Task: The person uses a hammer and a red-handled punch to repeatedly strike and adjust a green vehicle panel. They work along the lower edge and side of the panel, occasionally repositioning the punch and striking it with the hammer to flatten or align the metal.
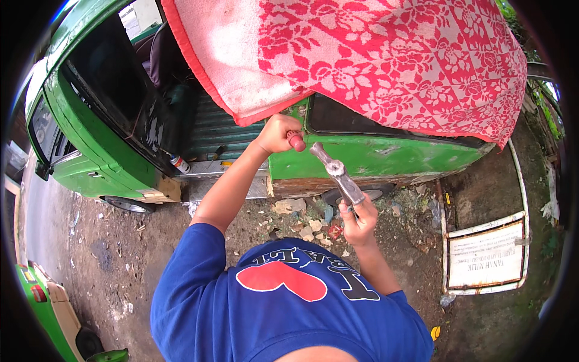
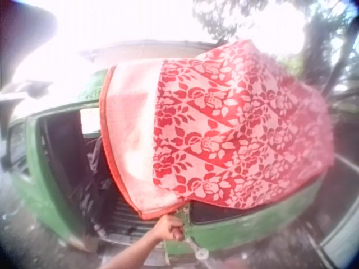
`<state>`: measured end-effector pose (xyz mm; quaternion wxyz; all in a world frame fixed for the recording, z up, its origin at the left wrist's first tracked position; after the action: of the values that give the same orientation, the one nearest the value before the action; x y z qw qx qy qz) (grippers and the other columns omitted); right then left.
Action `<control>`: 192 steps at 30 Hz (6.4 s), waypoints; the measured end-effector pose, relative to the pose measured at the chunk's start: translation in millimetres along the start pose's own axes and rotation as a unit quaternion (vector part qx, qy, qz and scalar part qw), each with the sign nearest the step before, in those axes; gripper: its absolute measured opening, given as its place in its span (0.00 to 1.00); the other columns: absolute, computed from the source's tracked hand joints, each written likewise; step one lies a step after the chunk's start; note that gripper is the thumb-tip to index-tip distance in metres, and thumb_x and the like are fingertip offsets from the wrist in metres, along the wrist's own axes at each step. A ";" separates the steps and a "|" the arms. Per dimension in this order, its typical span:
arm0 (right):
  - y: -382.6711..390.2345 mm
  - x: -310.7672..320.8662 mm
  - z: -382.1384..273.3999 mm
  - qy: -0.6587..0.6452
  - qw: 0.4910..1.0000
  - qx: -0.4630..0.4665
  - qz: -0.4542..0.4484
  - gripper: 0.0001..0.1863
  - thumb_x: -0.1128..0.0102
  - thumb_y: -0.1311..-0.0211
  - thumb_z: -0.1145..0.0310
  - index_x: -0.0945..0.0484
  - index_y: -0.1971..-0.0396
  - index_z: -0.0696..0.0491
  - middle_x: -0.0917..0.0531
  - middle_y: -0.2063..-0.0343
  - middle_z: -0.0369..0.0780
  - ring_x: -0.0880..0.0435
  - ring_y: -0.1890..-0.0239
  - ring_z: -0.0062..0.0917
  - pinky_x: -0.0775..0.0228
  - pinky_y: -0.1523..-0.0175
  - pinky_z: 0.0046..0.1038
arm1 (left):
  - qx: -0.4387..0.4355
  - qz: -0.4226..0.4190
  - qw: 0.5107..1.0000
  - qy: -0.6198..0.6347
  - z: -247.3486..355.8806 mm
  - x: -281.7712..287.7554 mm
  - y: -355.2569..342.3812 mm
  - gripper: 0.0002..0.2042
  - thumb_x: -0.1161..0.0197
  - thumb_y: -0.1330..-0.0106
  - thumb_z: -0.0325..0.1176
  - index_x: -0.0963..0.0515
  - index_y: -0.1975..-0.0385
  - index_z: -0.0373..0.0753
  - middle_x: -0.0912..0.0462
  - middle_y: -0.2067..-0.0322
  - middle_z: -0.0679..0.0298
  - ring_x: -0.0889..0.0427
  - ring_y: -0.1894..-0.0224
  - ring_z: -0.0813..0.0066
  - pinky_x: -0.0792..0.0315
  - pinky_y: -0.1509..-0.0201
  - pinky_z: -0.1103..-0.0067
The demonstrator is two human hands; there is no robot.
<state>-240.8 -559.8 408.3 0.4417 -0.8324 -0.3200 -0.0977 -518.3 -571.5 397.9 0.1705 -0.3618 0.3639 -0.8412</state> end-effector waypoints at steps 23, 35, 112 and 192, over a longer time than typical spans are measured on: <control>54.3 26.9 67.7 -0.251 0.925 -0.285 0.033 0.18 0.41 0.36 0.75 0.25 0.46 0.63 0.23 0.76 0.33 0.28 0.80 0.12 0.35 0.76 0.16 | 0.104 -0.022 0.993 0.048 25.4 -38.6 38.1 0.11 0.31 0.44 0.30 0.27 0.69 0.34 0.29 0.74 0.61 0.27 0.71 0.65 0.32 0.66 0.72; 69.7 45.6 91.9 -0.256 0.912 -0.319 0.030 0.19 0.43 0.34 0.74 0.26 0.45 0.62 0.25 0.80 0.33 0.28 0.81 0.13 0.36 0.78 0.17 | 0.168 0.045 0.984 0.039 34.6 -48.9 31.0 0.08 0.31 0.43 0.24 0.25 0.69 0.35 0.23 0.73 0.62 0.22 0.68 0.69 0.28 0.62 0.76; 46.6 7.6 59.8 -0.199 0.931 -0.305 0.011 0.20 0.43 0.34 0.74 0.27 0.43 0.62 0.25 0.78 0.34 0.27 0.79 0.15 0.32 0.73 0.19 | -0.043 0.151 0.987 -0.029 16.4 -8.6 37.9 0.17 0.29 0.52 0.24 0.37 0.83 0.39 0.35 0.82 0.63 0.32 0.77 0.62 0.40 0.68 0.71; 21.5 -2.3 26.9 -0.147 0.973 -0.169 0.047 0.25 0.43 0.34 0.77 0.32 0.37 0.59 0.24 0.74 0.32 0.28 0.78 0.14 0.33 0.73 0.19 | -0.016 0.173 0.984 -0.034 21.0 -9.7 20.7 0.17 0.31 0.47 0.26 0.36 0.84 0.39 0.34 0.83 0.62 0.31 0.77 0.60 0.39 0.70 0.69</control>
<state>-232.5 -548.1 377.0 0.2466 -0.9144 -0.3211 -0.0060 -495.8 -590.4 388.0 0.3199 -0.3247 0.4284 -0.7802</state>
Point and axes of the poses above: each hand's wrist, its own y-axis away from the middle knuckle, its own x-axis out of the back of the hand, z = x × y, the point moved 6 cm from there along -y, towards the middle knuckle
